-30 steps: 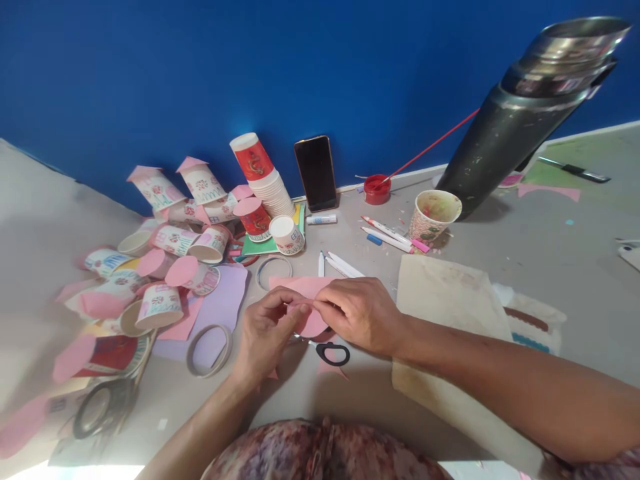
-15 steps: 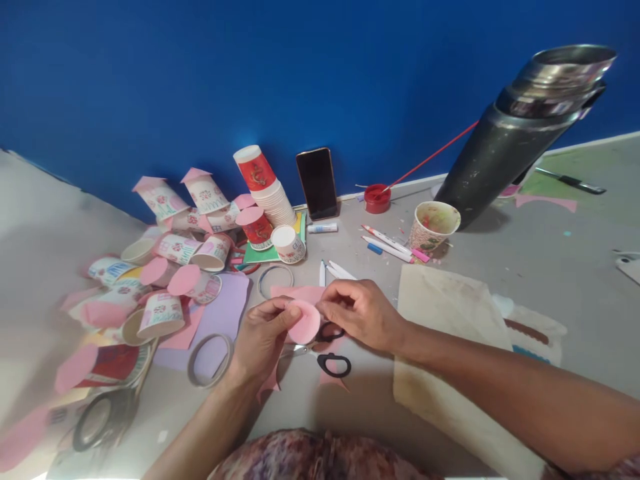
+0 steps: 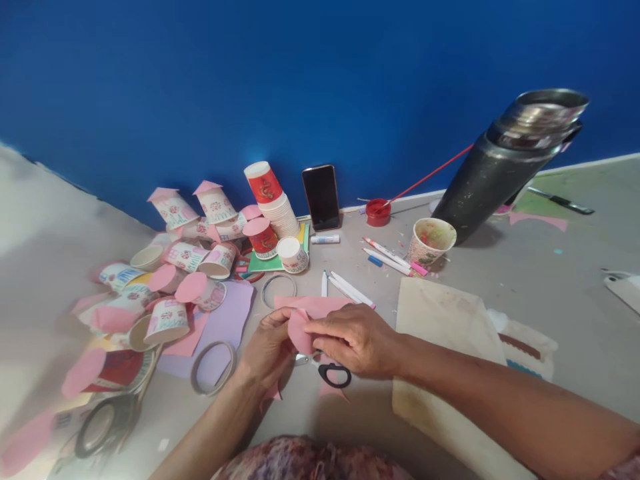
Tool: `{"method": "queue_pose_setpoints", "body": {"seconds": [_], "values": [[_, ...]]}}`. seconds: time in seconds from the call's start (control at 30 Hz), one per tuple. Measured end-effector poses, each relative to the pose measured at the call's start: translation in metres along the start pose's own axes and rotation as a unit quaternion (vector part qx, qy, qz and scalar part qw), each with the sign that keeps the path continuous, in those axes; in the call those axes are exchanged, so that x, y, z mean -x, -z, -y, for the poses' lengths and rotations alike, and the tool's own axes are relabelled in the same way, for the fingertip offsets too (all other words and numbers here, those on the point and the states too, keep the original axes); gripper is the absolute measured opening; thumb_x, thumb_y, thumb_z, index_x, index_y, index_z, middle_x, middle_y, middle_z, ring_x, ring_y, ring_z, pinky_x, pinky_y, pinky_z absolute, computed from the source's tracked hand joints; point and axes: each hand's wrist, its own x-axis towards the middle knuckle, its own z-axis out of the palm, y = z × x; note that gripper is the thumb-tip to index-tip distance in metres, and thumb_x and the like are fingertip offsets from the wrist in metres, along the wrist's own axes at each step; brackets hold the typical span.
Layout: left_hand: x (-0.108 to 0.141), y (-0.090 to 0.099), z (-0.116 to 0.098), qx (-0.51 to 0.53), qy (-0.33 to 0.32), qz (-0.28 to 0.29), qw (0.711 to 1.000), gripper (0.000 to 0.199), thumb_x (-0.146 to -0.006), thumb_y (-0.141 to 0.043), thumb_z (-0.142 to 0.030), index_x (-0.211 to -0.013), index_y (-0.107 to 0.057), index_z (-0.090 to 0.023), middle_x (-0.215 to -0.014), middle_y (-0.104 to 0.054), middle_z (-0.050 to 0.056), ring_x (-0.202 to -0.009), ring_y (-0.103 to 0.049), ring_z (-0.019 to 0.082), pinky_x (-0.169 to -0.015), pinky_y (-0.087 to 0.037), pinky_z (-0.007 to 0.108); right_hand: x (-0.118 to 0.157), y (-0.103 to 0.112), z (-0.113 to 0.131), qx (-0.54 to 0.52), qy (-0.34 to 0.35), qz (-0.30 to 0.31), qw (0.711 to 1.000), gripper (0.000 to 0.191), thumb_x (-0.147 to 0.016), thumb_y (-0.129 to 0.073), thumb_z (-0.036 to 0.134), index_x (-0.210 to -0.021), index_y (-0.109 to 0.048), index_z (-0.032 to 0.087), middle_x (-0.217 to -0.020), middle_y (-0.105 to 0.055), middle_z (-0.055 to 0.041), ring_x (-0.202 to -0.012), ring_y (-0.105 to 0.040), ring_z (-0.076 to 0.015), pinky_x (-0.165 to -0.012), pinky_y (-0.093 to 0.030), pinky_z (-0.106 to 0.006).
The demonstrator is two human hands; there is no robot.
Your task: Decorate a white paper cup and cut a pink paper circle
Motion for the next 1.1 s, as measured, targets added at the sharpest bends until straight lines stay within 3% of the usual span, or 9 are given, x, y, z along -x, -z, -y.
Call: {"method": "queue_pose_setpoints", "body": {"seconds": [0.13, 0.3, 0.5, 0.57, 0.67, 0.8, 0.9, 1.0, 1.1], "values": [[0.002, 0.002, -0.002, 0.044, 0.039, 0.026, 0.998, 0.027, -0.059, -0.1, -0.026, -0.071, -0.079, -0.013, -0.068, -0.075, 0.005, -0.058, -0.065, 0.014, -0.057, -0.054, 0.024, -0.002, -0.003, 0.001, -0.029, 0.006, -0.006, 1.0, 0.026, -0.104, -0.061, 0.021, -0.126, -0.075, 0.02, -0.081, -0.082, -0.0039, -0.066, -0.075, -0.0152, -0.068, -0.055, -0.025], [0.0, 0.004, -0.007, 0.066, 0.023, 0.042, 0.997, 0.026, -0.058, -0.1, -0.023, -0.07, -0.079, -0.013, -0.067, -0.073, 0.003, -0.055, -0.062, 0.013, -0.054, -0.051, 0.025, -0.01, 0.0, 0.003, -0.037, -0.024, -0.011, 0.999, 0.027, -0.103, -0.06, 0.02, -0.125, -0.076, 0.021, -0.084, -0.083, -0.0042, -0.068, -0.076, -0.0153, -0.068, -0.057, -0.024], [0.002, 0.008, -0.017, 0.083, -0.012, 0.078, 0.993, 0.031, -0.054, -0.104, -0.027, -0.066, -0.079, -0.014, -0.068, -0.07, 0.002, -0.062, -0.063, 0.013, -0.062, -0.052, 0.024, -0.022, 0.022, 0.024, 0.013, -0.016, 0.038, 0.999, 0.026, -0.103, -0.057, 0.018, -0.117, -0.078, 0.02, -0.086, -0.084, -0.0049, -0.07, -0.076, -0.0152, -0.067, -0.055, -0.023], [0.005, 0.009, -0.023, 0.09, -0.042, 0.117, 0.988, 0.031, -0.056, -0.104, -0.03, -0.064, -0.078, -0.015, -0.07, -0.069, 0.002, -0.063, -0.064, 0.013, -0.062, -0.052, 0.024, -0.022, 0.033, 0.028, 0.04, -0.059, 0.031, 0.997, 0.023, -0.102, -0.058, 0.019, -0.107, -0.08, 0.02, -0.085, -0.084, -0.0054, -0.067, -0.074, -0.0151, -0.065, -0.054, -0.024], [0.012, 0.009, -0.031, 0.096, -0.068, 0.17, 0.978, 0.03, -0.059, -0.104, -0.034, -0.066, -0.079, -0.018, -0.07, -0.068, 0.002, -0.064, -0.065, 0.014, -0.062, -0.053, 0.025, -0.015, 0.053, 0.025, 0.075, -0.2, 0.029, 0.977, 0.015, -0.092, -0.067, 0.023, -0.088, -0.081, 0.023, -0.081, -0.083, -0.0044, -0.067, -0.072, -0.0177, -0.065, -0.051, -0.027], [0.016, 0.009, -0.033, 0.09, -0.05, 0.203, 0.974, 0.027, -0.063, -0.102, -0.036, -0.067, -0.08, -0.021, -0.07, -0.068, 0.002, -0.065, -0.064, 0.015, -0.063, -0.053, 0.026, 0.004, 0.08, 0.003, 0.041, -0.327, -0.053, 0.943, 0.017, -0.086, -0.071, 0.032, -0.075, -0.077, 0.022, -0.064, -0.075, -0.0009, -0.054, -0.063, -0.0157, -0.053, -0.046, -0.026], [0.015, 0.009, -0.027, 0.072, -0.026, 0.207, 0.975, 0.026, -0.063, -0.102, -0.036, -0.069, -0.081, -0.021, -0.07, -0.068, 0.001, -0.064, -0.064, 0.016, -0.064, -0.052, 0.029, 0.012, 0.087, -0.02, 0.035, -0.377, -0.178, 0.908, 0.033, -0.095, -0.059, 0.046, -0.08, -0.072, 0.02, -0.063, -0.07, -0.0017, -0.047, -0.052, -0.0132, -0.048, -0.043, -0.027], [0.011, 0.01, -0.02, 0.059, -0.006, 0.194, 0.979, 0.027, -0.063, -0.102, -0.036, -0.07, -0.08, -0.021, -0.07, -0.067, 0.001, -0.066, -0.062, 0.016, -0.067, -0.051, 0.029, 0.007, 0.076, -0.036, 0.02, -0.391, -0.254, 0.885, 0.037, -0.096, -0.055, 0.05, -0.081, -0.069, 0.019, -0.065, -0.069, -0.003, -0.051, -0.051, -0.0137, -0.051, -0.044, -0.028], [0.006, 0.012, -0.016, 0.046, 0.012, 0.178, 0.983, 0.029, -0.064, -0.101, -0.037, -0.068, -0.079, -0.019, -0.071, -0.065, 0.001, -0.067, -0.061, 0.015, -0.066, -0.049, 0.028, -0.012, 0.055, -0.039, -0.025, -0.383, -0.234, 0.894, 0.031, -0.087, -0.066, 0.048, -0.073, -0.068, 0.02, -0.06, -0.067, -0.001, -0.056, -0.057, -0.0149, -0.057, -0.047, -0.028]]}}
